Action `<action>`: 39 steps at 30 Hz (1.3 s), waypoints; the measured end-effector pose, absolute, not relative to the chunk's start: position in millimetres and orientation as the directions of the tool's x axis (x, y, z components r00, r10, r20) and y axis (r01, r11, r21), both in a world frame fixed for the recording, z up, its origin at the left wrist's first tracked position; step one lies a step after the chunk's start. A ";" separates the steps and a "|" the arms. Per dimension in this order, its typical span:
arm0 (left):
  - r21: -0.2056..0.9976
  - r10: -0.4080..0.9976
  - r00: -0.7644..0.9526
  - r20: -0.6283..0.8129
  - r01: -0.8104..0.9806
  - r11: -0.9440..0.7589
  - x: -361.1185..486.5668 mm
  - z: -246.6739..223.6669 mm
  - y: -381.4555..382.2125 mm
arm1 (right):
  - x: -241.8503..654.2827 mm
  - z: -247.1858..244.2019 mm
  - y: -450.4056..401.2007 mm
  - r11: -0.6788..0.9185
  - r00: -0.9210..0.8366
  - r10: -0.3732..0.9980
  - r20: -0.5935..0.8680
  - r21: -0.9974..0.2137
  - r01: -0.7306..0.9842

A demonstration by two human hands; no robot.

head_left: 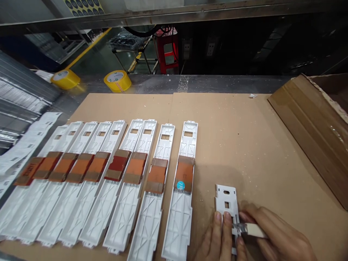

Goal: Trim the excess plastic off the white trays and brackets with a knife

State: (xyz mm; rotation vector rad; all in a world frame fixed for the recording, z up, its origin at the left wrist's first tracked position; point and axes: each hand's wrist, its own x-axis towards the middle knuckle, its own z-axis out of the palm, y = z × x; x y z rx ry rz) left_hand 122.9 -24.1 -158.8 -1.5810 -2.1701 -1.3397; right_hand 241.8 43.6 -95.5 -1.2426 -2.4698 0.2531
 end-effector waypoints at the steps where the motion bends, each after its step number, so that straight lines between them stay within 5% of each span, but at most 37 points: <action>1: 0.564 0.705 -0.422 0.569 0.825 0.039 124.2 -160.6 -25.8 | 241.2 -97.8 43.8 0.605 -0.558 0.797 0.232 -0.311 0.733; 12: 0.285 0.737 -0.021 0.676 0.929 -0.236 111.6 -161.0 -27.4 | 228.0 -97.0 45.3 0.656 -0.585 0.755 0.297 -0.337 0.675; 18: 0.570 0.738 -0.407 0.539 0.821 0.036 124.5 -167.5 -32.3 | 232.8 -91.8 47.6 0.483 -0.433 0.868 0.242 -0.207 0.851; 25: 0.417 0.807 -0.189 0.559 0.905 -0.077 128.1 -181.8 -45.8 | 253.3 -112.9 31.2 0.444 -0.429 0.894 0.129 -0.128 0.887; 39: 0.384 0.820 -0.158 0.550 0.920 -0.080 121.7 -176.0 -46.0 | 265.5 -123.5 22.6 0.447 -0.446 0.894 0.043 -0.132 0.885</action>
